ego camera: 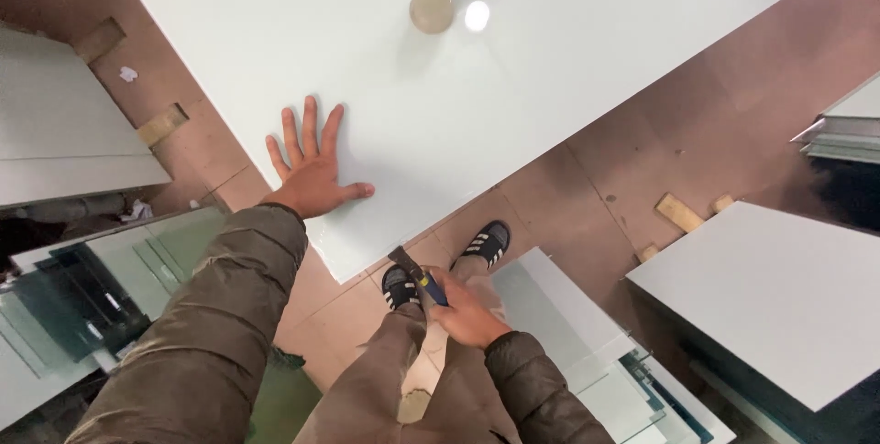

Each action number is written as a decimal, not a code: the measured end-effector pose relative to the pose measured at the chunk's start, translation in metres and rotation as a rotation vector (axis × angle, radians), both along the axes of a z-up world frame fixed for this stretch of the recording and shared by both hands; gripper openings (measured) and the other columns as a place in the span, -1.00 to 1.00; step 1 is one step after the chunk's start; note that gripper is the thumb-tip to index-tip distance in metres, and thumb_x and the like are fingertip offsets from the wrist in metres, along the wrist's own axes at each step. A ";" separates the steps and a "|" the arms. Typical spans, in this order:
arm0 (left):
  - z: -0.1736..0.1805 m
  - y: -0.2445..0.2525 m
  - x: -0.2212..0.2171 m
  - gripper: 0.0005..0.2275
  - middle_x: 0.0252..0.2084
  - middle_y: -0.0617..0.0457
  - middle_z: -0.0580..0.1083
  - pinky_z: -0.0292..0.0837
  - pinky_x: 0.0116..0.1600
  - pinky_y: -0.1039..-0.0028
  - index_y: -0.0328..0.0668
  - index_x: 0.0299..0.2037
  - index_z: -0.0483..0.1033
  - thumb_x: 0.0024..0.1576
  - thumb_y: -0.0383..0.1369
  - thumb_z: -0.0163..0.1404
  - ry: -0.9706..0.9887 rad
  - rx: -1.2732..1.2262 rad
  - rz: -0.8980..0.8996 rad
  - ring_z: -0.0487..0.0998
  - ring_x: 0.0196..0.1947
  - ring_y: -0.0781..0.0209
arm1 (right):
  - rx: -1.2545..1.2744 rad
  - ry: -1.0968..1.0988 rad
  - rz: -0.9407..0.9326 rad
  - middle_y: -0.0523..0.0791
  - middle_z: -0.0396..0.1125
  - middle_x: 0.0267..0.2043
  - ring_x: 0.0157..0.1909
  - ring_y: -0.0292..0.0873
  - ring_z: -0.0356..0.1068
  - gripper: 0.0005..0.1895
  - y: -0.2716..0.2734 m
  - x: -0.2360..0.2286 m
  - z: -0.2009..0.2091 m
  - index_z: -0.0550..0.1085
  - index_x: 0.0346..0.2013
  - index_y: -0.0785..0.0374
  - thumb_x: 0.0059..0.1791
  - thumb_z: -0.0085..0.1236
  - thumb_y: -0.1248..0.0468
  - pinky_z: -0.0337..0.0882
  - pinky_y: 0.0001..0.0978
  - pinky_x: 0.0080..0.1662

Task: Using a hand tool to scrape and finish the sharp edges of a large glass panel on a work table.

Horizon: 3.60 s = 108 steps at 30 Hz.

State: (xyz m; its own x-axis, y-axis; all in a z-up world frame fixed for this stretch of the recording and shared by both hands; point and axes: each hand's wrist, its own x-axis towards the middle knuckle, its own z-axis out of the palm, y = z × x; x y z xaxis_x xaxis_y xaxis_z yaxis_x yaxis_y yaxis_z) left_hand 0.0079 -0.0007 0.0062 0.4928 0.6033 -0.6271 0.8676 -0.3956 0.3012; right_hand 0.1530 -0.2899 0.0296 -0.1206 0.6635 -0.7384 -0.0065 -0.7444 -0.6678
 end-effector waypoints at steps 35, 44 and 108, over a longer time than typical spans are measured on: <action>-0.024 -0.006 -0.005 0.22 0.75 0.12 -0.63 -0.91 0.52 -0.36 0.54 0.70 -0.43 -0.07 0.29 0.26 -0.047 0.075 0.056 -0.79 0.65 -0.19 | 0.137 -0.202 -0.205 -0.05 0.21 -0.44 -0.39 -0.08 0.18 -0.84 -0.033 0.101 -0.074 0.44 -0.18 0.13 -0.05 0.03 0.32 0.27 -0.12 -0.25; -0.029 -0.005 -0.007 0.24 0.75 0.13 -0.63 -0.92 0.51 -0.36 0.57 0.70 -0.43 -0.10 0.32 0.26 -0.056 0.074 0.059 -0.79 0.65 -0.19 | 0.157 -0.197 -0.197 -0.02 0.27 -0.37 -0.31 -0.02 0.24 -0.78 -0.031 0.103 -0.077 0.44 -0.19 0.15 -0.13 0.03 0.33 0.32 -0.05 -0.22; -0.032 -0.007 -0.007 0.22 0.76 0.18 -0.60 -0.92 0.52 -0.32 0.62 0.69 -0.41 -0.11 0.35 0.26 -0.046 0.095 0.071 -0.77 0.67 -0.15 | 0.022 -0.174 -0.187 0.02 0.38 -0.19 -0.09 0.06 0.39 -0.70 -0.035 0.182 -0.095 0.50 -0.07 0.16 -0.10 0.09 0.29 0.37 -0.11 -0.01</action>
State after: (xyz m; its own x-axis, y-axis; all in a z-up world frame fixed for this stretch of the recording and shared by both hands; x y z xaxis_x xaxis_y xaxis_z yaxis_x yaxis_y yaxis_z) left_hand 0.0010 -0.0073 -0.0262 0.4738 0.6931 -0.5433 0.8805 -0.3623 0.3057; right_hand 0.3351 -0.3244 -0.0652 0.1333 0.6782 -0.7227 -0.0259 -0.7266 -0.6866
